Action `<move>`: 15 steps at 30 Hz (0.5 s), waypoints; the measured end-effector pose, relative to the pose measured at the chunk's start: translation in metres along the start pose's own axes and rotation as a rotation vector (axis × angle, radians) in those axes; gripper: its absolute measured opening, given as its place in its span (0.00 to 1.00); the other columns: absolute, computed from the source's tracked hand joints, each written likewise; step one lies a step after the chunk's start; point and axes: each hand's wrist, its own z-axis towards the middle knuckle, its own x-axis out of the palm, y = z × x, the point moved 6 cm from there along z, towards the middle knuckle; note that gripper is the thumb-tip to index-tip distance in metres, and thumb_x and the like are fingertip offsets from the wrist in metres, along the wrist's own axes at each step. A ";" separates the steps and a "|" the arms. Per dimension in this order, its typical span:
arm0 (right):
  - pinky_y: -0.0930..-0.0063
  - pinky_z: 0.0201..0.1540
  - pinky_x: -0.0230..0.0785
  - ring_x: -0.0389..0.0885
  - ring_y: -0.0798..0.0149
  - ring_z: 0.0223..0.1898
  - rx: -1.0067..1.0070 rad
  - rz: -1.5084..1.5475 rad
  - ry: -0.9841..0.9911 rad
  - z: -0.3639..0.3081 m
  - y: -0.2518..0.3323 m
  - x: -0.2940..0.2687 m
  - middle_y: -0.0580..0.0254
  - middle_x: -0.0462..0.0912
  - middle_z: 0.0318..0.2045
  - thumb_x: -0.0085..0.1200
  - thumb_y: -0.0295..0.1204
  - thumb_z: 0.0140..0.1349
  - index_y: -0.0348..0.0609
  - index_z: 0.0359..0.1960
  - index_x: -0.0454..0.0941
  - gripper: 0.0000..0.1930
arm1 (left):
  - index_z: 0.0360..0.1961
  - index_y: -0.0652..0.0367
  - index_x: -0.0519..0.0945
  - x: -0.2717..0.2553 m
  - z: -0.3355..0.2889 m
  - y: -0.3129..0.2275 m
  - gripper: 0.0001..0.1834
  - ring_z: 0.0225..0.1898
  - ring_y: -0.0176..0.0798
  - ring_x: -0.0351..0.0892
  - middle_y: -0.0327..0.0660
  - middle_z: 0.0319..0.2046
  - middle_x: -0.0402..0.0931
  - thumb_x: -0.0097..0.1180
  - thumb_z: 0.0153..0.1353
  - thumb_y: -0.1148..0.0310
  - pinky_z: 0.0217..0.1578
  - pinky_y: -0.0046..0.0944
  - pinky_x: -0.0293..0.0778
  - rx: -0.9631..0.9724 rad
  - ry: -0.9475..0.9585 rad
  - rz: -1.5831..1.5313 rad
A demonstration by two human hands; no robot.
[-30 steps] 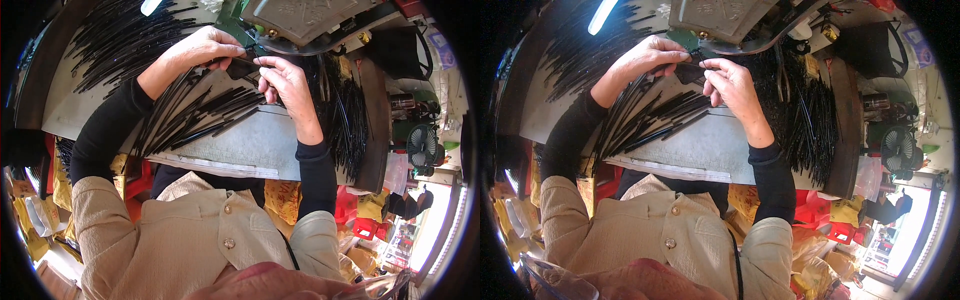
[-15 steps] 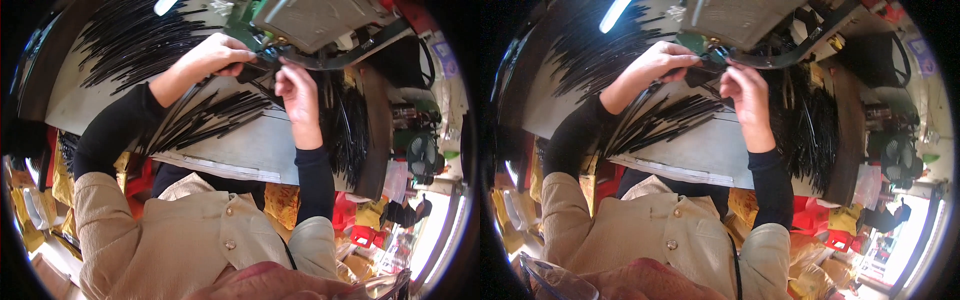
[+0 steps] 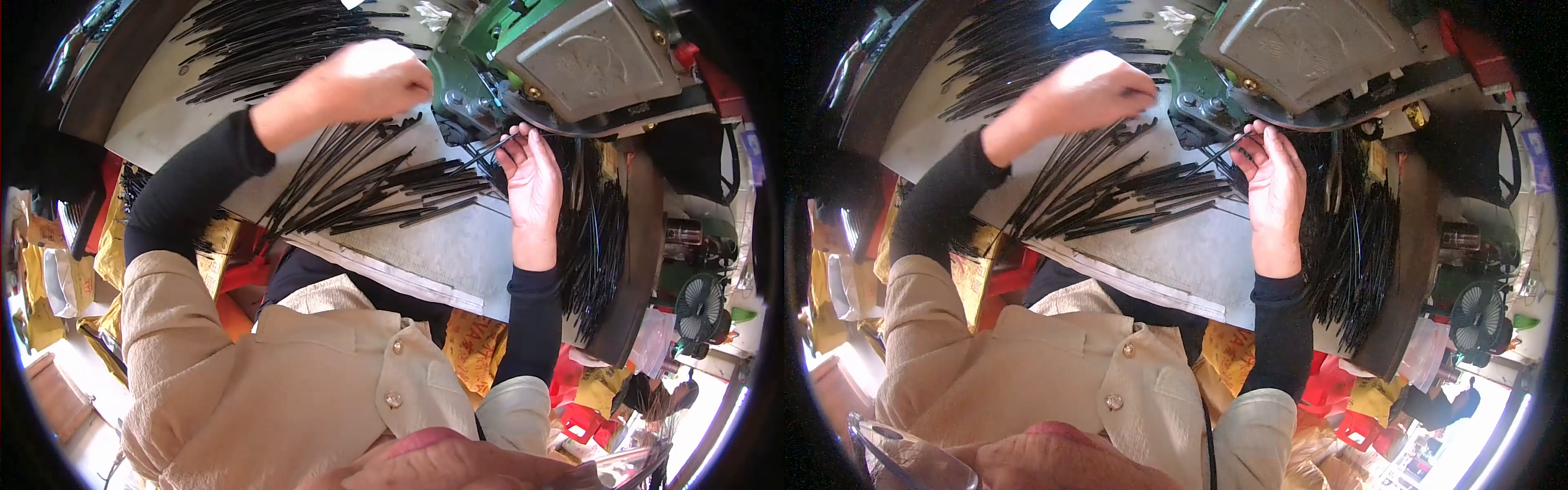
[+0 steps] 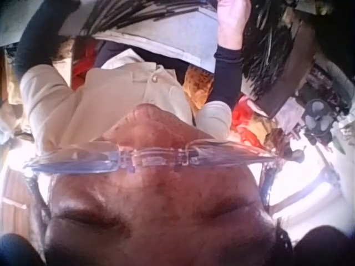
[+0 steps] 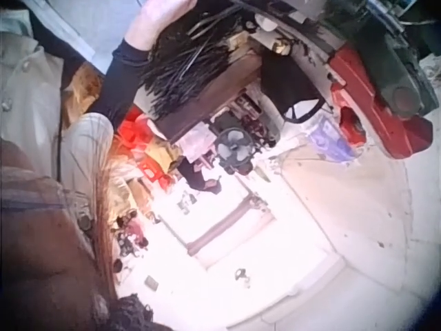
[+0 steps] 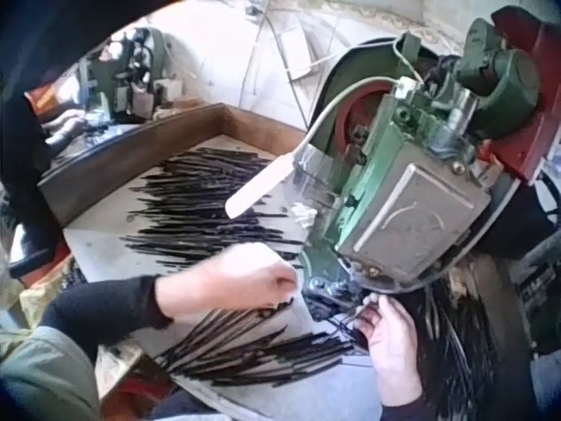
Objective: The person assembles umbrella frame components by picking up ribs and wire pieces, fitting them together, and fastening them using a tabletop machine.
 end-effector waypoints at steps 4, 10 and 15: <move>0.75 0.33 0.77 0.79 0.67 0.32 -0.017 0.038 0.017 0.003 0.002 -0.004 0.57 0.79 0.33 0.47 0.30 0.63 0.35 0.41 0.74 0.11 | 0.30 0.59 0.81 -0.021 -0.020 0.025 0.08 0.27 0.48 0.77 0.44 0.25 0.78 0.55 0.51 0.67 0.31 0.38 0.73 -0.073 0.015 0.083; 0.75 0.31 0.76 0.79 0.66 0.29 0.015 0.046 0.056 0.000 -0.001 0.001 0.56 0.79 0.31 0.47 0.30 0.63 0.34 0.41 0.74 0.11 | 0.23 0.59 0.77 0.000 -0.031 0.033 0.05 0.30 0.47 0.76 0.43 0.24 0.75 0.55 0.48 0.69 0.31 0.43 0.72 -0.050 0.030 0.294; 0.76 0.29 0.74 0.79 0.66 0.27 0.054 0.019 0.044 -0.003 -0.001 0.006 0.57 0.79 0.30 0.47 0.30 0.63 0.34 0.40 0.75 0.11 | 0.22 0.59 0.76 0.000 -0.035 0.024 0.03 0.30 0.49 0.77 0.44 0.23 0.75 0.52 0.44 0.72 0.30 0.45 0.72 0.029 -0.080 0.281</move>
